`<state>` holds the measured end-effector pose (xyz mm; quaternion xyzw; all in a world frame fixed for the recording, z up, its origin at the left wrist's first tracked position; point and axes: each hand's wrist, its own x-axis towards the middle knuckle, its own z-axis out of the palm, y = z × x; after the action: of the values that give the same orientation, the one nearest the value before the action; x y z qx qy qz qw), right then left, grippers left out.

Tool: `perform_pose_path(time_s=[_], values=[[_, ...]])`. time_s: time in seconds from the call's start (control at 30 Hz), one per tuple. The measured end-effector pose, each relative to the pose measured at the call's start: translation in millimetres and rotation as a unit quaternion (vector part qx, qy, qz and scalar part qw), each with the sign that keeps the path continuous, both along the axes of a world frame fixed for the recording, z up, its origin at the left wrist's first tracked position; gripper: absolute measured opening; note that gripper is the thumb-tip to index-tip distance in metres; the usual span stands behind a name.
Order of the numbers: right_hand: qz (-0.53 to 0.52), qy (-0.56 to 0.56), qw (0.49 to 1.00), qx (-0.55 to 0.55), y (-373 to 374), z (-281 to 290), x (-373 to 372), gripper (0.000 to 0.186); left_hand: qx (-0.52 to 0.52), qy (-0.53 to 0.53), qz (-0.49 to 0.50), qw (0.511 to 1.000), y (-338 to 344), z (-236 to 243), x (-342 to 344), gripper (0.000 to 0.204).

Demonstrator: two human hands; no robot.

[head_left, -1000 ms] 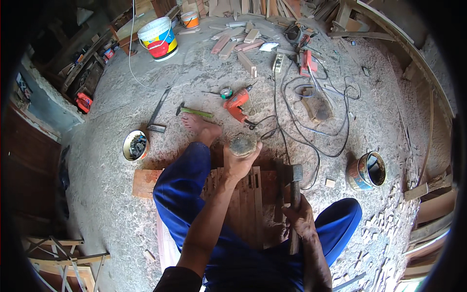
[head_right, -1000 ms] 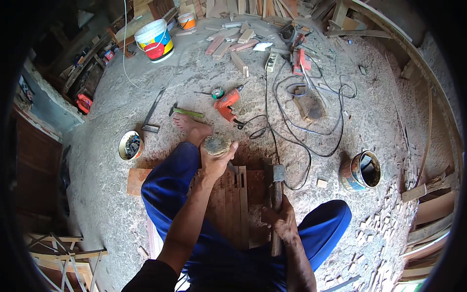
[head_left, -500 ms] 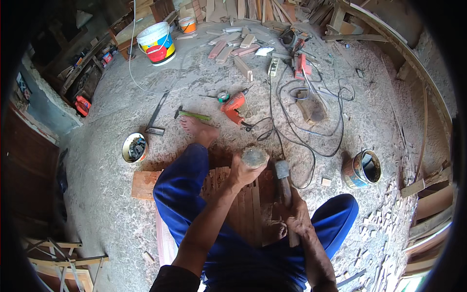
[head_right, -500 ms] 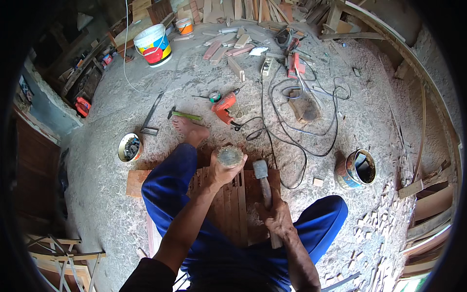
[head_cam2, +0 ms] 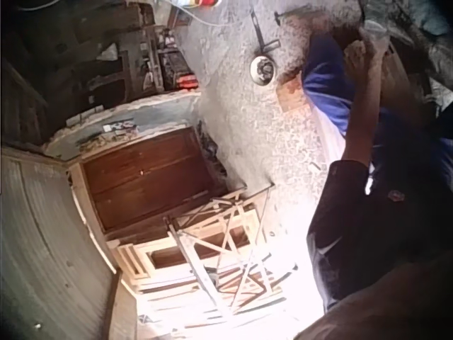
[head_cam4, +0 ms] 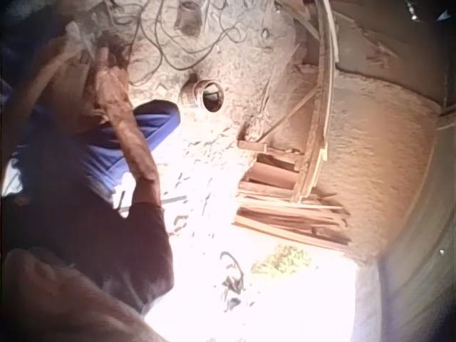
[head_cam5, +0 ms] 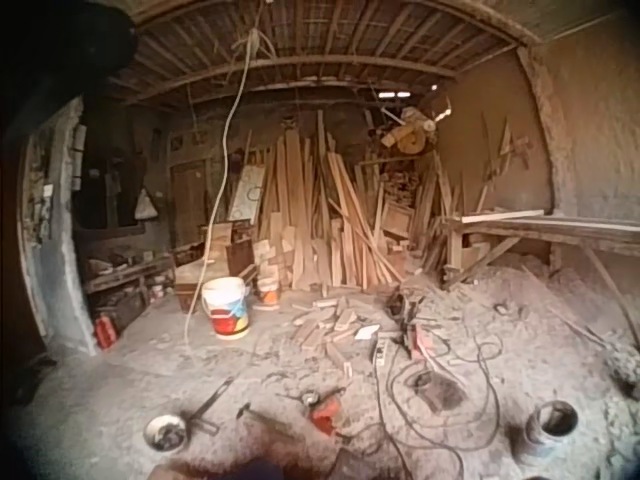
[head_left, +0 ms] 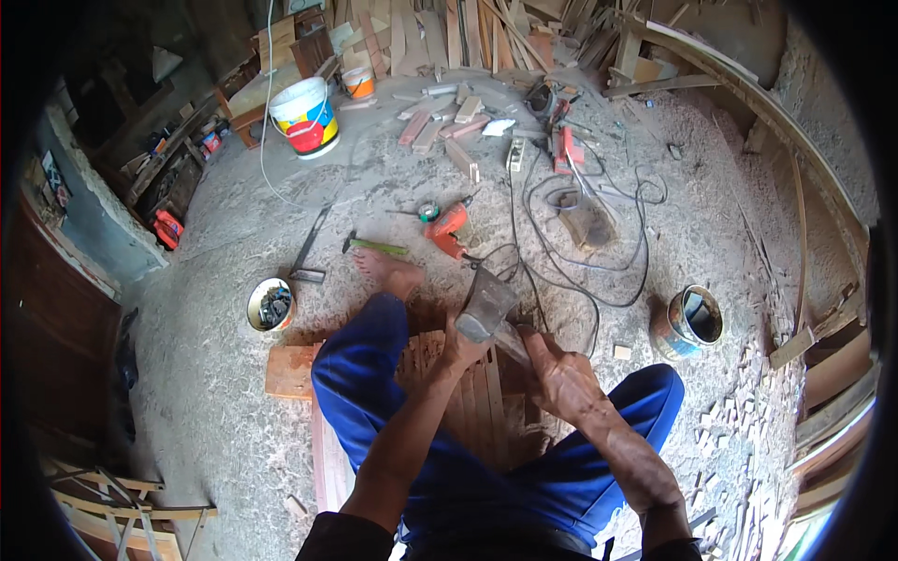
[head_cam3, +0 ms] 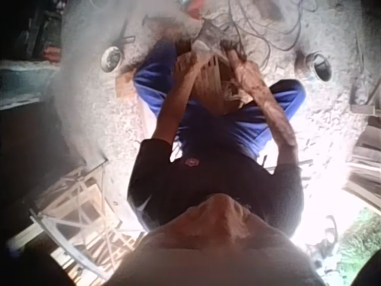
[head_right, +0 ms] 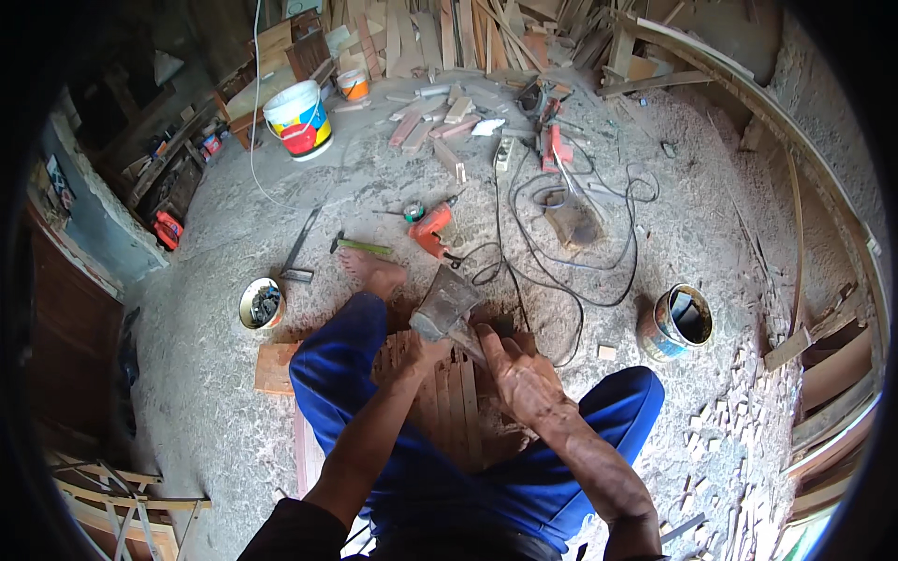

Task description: The person carves out a groove in a wooden workpiece using a chisel and a hammer.

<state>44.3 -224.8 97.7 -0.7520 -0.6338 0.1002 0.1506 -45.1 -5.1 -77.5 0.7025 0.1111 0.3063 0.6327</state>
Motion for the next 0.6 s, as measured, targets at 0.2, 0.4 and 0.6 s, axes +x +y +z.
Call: perform_pose_path(time_s=[0.2, 0.4, 0.6], values=[[-0.024, 0.06, 0.958, 0.278, 1, 33, -17, 0.074, -0.412, -0.292, -0.172, 0.846, -11, 4, 4, 0.058], [-0.036, -0.011, 0.996, 0.077, 12, -51, 16, 0.057, 0.184, -0.067, 0.153, 0.968, -16, 28, 4, 0.028], [-0.041, 0.097, 0.922, 0.373, -16, 48, -6, 0.036, 0.156, -0.053, 0.157, 0.974, -24, 49, -7, 0.025]])
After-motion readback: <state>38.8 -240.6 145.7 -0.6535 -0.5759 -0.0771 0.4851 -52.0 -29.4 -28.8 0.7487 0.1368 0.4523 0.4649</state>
